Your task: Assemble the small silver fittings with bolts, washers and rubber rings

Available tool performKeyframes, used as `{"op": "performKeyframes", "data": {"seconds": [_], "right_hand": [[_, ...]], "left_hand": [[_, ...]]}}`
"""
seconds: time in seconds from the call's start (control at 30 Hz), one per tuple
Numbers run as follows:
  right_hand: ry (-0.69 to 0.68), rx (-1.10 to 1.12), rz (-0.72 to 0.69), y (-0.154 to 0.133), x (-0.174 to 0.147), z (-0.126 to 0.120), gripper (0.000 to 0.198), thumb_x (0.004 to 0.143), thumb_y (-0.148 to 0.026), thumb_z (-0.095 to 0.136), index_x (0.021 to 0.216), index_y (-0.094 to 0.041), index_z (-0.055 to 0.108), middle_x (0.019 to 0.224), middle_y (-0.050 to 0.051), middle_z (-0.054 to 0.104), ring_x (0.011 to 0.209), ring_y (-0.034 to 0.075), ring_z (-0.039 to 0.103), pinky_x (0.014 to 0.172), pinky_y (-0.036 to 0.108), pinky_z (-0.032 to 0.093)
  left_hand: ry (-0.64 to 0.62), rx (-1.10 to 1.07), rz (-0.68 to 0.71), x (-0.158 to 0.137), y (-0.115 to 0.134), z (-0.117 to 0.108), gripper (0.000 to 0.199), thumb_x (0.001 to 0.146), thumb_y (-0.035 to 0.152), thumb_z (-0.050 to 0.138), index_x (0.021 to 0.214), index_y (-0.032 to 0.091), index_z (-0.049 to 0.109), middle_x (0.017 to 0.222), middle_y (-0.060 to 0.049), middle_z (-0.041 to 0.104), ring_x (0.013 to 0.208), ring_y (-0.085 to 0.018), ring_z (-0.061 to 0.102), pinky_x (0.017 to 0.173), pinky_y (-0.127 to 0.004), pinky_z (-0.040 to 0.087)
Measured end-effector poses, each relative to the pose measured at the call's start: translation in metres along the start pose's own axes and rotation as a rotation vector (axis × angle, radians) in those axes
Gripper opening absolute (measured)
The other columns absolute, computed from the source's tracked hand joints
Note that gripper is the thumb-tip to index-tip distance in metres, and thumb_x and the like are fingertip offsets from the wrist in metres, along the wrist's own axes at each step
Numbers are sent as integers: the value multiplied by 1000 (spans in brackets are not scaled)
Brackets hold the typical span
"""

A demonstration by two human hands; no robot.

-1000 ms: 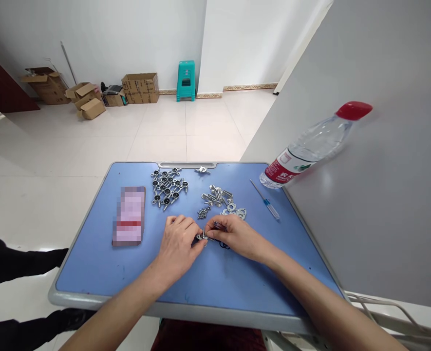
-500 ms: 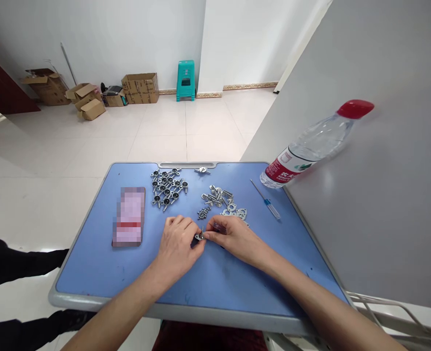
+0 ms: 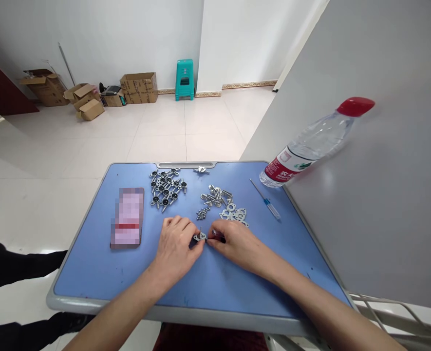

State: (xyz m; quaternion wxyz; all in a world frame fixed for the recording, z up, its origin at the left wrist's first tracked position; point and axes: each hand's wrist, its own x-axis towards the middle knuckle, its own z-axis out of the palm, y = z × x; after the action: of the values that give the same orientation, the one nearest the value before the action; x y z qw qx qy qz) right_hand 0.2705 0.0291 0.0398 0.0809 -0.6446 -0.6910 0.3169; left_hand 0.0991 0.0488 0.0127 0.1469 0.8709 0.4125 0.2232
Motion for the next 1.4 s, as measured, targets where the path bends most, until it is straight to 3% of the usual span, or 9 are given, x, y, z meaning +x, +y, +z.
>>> {"op": "performKeyframes", "data": {"seconds": [0.33,0.6,0.93,1.4], "right_hand": [[-9,6,-8,-1,-3,-1,9,82,-11,59,75,-17,63,73,2,67,66,15,57,60,24,36],[132,67,-94,-3,-1,5,5,84,-16,61,81,-18,64,79,2,68,73,17,61,65,26,41],[113,101,-76,-1,0,3,11,85,-14,56,82,-18,66,75,1,68,67,15,60,62,25,40],[117,132,-167,4,0,6,19,82,-8,53,83,-19,68,81,2,72,74,16,65,68,26,45]], "left_hand": [[-14,10,12,1,0,-1,14,79,14,69,75,17,56,80,1,65,81,-18,55,76,-35,36],[2,25,10,0,-2,2,14,81,14,65,73,18,55,78,1,64,79,-18,55,76,-35,36],[-22,11,7,0,-1,-1,12,83,16,64,75,18,57,81,1,66,80,-18,56,77,-36,36],[-25,-2,5,1,-1,-1,11,82,16,67,76,18,58,81,1,66,81,-18,56,77,-36,36]]}}
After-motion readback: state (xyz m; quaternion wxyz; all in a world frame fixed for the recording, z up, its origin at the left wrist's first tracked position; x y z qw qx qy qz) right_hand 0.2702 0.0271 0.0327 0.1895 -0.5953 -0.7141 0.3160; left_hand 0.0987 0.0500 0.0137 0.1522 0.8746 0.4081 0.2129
